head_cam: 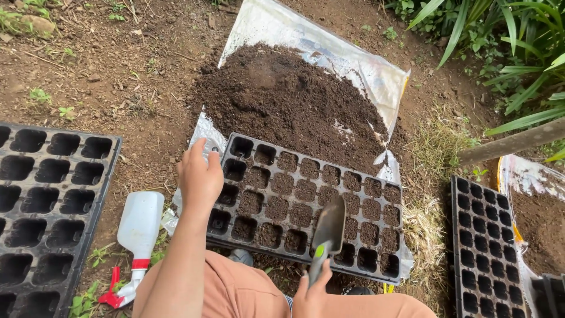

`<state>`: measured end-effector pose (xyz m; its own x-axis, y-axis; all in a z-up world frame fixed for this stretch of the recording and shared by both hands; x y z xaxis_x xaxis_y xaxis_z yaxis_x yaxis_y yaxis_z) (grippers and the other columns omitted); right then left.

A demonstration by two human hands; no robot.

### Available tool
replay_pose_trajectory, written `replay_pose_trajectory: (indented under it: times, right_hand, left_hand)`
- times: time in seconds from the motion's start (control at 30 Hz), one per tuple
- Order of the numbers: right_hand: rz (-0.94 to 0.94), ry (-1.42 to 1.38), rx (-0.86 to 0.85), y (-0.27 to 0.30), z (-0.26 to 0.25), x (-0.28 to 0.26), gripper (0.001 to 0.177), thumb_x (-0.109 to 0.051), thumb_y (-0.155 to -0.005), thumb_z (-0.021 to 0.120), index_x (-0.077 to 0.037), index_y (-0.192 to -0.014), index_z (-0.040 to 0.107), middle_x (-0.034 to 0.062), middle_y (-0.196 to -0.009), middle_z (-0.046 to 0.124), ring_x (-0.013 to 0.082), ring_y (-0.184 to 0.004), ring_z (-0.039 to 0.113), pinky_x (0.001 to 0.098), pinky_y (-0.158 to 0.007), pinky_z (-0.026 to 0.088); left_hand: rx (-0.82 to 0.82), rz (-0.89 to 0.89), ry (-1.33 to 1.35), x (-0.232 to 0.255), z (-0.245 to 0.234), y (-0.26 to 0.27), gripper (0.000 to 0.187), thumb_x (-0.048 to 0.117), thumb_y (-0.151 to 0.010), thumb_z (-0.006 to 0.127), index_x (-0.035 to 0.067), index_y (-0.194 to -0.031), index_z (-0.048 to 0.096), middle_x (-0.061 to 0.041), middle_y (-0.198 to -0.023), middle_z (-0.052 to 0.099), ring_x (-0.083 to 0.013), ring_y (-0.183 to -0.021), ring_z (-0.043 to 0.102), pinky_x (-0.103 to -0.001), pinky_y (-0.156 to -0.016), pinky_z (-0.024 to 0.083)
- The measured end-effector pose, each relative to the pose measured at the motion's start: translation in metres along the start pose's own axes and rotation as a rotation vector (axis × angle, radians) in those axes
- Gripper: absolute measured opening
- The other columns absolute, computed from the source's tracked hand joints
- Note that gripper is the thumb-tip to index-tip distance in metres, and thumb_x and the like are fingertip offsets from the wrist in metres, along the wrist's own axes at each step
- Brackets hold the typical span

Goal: The person scoops soil from a pile on a tarp using a small trowel and fills the cells of a black seedling tray. They repeat this process, filling each compartment with soil.

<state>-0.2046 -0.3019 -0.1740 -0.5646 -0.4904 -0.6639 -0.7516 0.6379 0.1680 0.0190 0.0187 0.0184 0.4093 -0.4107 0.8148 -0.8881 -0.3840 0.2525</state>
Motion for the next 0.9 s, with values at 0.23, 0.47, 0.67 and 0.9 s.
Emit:
replay_pose_trajectory:
  times: [0.23, 0.47, 0.67, 0.9]
  right_hand:
    - [0.077, 0.163, -0.496, 0.043, 0.011, -0.117, 0.068, -0.036, -0.100, 0.044, -0.036, -0.160, 0.012, 0.0089, -0.131, 0.070, 0.0382, -0.100, 0.072, 0.0438, -0.084, 0.052]
    - [-0.117, -0.069, -0.588, 0.017, -0.003, -0.168, 0.052, -0.025, -0.101, 0.046, -0.026, -0.150, 0.027, 0.0226, -0.129, 0.068, 0.0247, -0.074, 0.066, 0.0384, -0.067, 0.051]
    - [-0.003, -0.128, -0.336, 0.002, 0.017, -0.162, 0.057, -0.023, -0.102, 0.041, -0.019, -0.153, 0.018, 0.0242, -0.117, 0.070, 0.0338, -0.078, 0.067, 0.0452, -0.068, 0.049]
    - [-0.137, 0.047, -0.768, 0.036, 0.052, -0.231, 0.063, -0.029, -0.105, 0.041, -0.024, -0.161, 0.012, 0.0149, -0.121, 0.067, 0.0323, -0.080, 0.065, 0.0416, -0.065, 0.045]
  left_hand:
    - [-0.015, 0.027, -0.032, -0.005, 0.015, 0.002, 0.053, 0.032, -0.102, 0.035, 0.017, -0.152, 0.045, -0.008, -0.156, 0.045, -0.0376, -0.145, 0.032, -0.058, -0.116, 0.028]
    - [0.001, 0.022, -0.034, -0.008, 0.011, 0.007, 0.052, 0.032, -0.102, 0.037, 0.019, -0.152, 0.045, -0.008, -0.155, 0.046, -0.0366, -0.144, 0.034, -0.058, -0.115, 0.029]
    - [0.002, -0.026, -0.010, -0.011, 0.003, 0.006, 0.053, 0.032, -0.101, 0.037, 0.020, -0.152, 0.045, -0.008, -0.157, 0.043, -0.0368, -0.144, 0.033, -0.058, -0.116, 0.027]
    - [-0.025, -0.047, 0.025, -0.006, 0.004, 0.003, 0.053, 0.035, -0.102, 0.036, 0.021, -0.153, 0.044, -0.005, -0.159, 0.040, -0.0357, -0.147, 0.030, -0.059, -0.117, 0.026]
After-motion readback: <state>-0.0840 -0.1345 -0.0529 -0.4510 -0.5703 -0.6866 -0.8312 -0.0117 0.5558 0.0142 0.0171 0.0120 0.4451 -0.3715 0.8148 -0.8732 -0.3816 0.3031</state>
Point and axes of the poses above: each hand's wrist, its own y-axis away from the middle knuckle, its own z-axis out of the palm, x = y × z, the point moved 5 cm from there along -y, towards the middle knuckle
